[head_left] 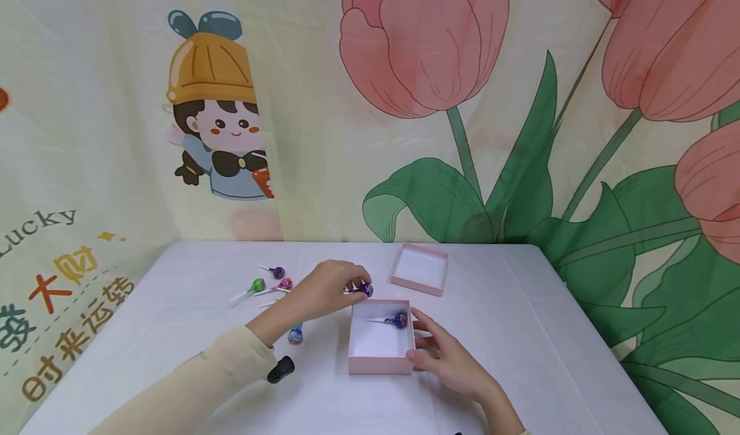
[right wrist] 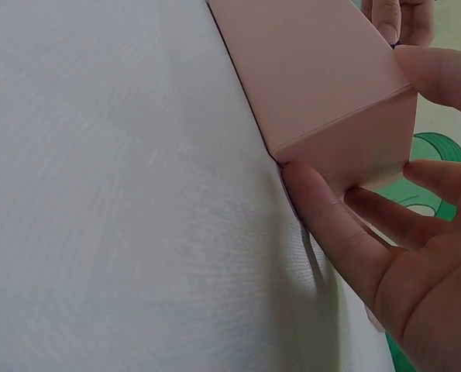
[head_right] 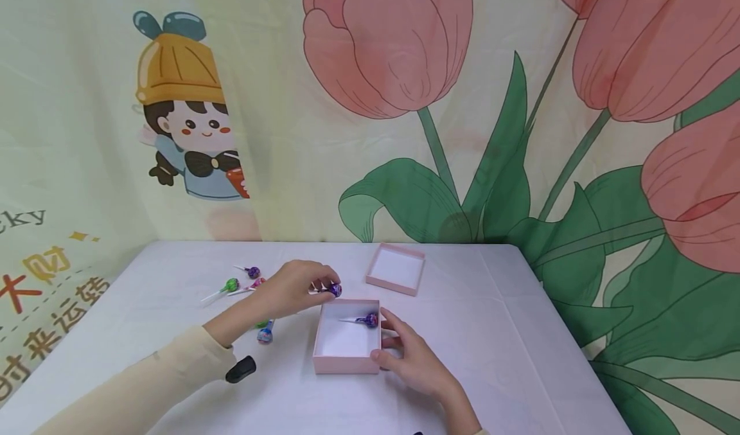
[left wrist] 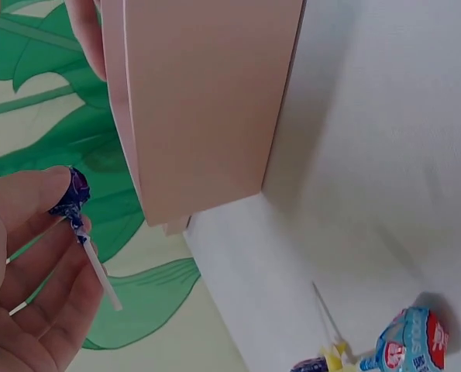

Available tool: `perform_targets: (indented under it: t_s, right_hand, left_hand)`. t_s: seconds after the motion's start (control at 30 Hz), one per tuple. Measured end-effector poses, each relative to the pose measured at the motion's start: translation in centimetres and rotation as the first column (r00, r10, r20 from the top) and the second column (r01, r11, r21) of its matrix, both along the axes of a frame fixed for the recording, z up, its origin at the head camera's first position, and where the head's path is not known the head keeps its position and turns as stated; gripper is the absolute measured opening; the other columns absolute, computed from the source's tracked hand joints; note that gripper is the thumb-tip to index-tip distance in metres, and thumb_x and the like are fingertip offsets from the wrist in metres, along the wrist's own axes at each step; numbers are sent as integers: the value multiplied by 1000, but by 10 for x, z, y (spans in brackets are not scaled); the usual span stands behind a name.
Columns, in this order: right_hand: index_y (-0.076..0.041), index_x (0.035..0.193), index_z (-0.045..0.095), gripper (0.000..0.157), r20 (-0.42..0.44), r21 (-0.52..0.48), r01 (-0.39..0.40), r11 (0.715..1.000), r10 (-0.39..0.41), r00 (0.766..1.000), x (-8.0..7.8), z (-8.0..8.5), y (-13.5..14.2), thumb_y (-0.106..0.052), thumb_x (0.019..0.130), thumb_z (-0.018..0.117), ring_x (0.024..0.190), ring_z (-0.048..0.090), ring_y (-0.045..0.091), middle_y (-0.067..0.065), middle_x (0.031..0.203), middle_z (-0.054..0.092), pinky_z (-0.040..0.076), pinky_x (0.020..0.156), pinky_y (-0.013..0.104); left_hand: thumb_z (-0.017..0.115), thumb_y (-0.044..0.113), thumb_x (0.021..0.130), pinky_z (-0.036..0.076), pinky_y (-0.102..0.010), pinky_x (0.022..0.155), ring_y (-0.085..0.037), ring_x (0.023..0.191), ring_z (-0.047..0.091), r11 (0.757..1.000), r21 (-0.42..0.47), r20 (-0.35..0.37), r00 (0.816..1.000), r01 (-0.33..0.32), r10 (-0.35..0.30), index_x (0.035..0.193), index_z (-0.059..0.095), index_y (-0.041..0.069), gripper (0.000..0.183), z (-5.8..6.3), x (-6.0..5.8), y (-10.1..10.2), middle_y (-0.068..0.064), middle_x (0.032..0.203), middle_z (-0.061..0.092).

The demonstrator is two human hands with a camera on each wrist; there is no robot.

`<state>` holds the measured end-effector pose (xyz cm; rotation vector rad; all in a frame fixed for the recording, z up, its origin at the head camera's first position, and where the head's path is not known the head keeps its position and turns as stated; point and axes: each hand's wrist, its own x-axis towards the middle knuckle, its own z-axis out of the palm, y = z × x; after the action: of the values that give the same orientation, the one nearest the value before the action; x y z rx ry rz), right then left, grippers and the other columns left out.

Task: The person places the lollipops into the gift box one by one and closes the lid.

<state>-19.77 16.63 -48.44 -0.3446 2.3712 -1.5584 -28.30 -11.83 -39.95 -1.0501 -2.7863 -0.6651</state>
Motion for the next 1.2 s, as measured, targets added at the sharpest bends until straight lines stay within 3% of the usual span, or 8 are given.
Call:
perform_targets:
  t_s: [0.77,1.2]
  right_hand:
    - [-27,169,28,82,-9,-3,-29,1000,29,1000,-1,-1,1,-40,101,72,137,56,38,19,163,41,59,99,46]
    - [-27,169,28,82,4,-21,-14,1000,15,1000,1,1,2,-37,101,73,137,56,38,19,163,42,59,99,47]
  left_hand:
    - [83,21,95,56,-23,77,-10,85,66,998,3,36,997,67,-67,112,78,16,18,-12,9,31,7,93,75]
    - [84,20,94,56,-24,78,-12,84,66,997,9,97,993,74,-74,113,79,15,20,-21,11,43,5,94,76]
